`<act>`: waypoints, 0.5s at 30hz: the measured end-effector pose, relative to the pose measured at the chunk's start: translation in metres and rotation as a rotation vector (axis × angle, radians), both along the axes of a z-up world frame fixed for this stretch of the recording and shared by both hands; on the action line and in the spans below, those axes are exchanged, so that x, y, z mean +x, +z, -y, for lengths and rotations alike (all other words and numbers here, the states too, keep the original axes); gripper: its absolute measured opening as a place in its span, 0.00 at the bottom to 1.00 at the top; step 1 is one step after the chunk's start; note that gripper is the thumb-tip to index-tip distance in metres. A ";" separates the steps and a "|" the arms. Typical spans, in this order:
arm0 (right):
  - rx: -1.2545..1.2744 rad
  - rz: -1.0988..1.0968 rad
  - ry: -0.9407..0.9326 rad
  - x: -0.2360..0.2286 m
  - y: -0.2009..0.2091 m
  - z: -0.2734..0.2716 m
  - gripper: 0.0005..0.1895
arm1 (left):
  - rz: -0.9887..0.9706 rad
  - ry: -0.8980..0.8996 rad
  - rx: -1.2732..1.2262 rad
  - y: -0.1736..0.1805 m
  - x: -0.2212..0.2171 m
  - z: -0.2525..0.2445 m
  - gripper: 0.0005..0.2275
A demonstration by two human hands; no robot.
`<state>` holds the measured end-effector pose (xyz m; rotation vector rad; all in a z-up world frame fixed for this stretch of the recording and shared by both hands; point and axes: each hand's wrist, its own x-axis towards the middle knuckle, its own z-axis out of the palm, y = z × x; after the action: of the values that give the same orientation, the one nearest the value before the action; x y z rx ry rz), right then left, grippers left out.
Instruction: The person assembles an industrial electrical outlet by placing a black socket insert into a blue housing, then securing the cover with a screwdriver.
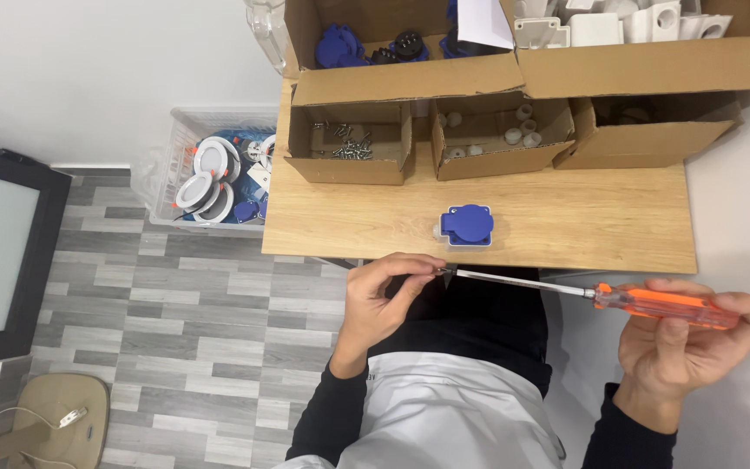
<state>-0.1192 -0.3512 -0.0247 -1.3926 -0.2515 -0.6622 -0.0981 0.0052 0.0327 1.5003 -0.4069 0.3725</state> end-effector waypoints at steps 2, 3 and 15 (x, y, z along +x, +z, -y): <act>-0.004 0.005 -0.004 0.000 -0.002 0.002 0.21 | -0.001 -0.011 0.010 0.001 0.000 0.000 0.04; -0.005 0.005 -0.004 0.001 -0.003 0.002 0.21 | -0.002 -0.011 0.009 0.001 0.001 0.000 0.04; 0.021 -0.050 -0.029 0.001 0.004 -0.006 0.22 | -0.012 -0.045 0.014 -0.003 0.000 0.003 0.03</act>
<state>-0.1185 -0.3450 -0.0204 -1.3927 -0.1845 -0.6516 -0.0976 0.0017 0.0295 1.5042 -0.4344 0.3255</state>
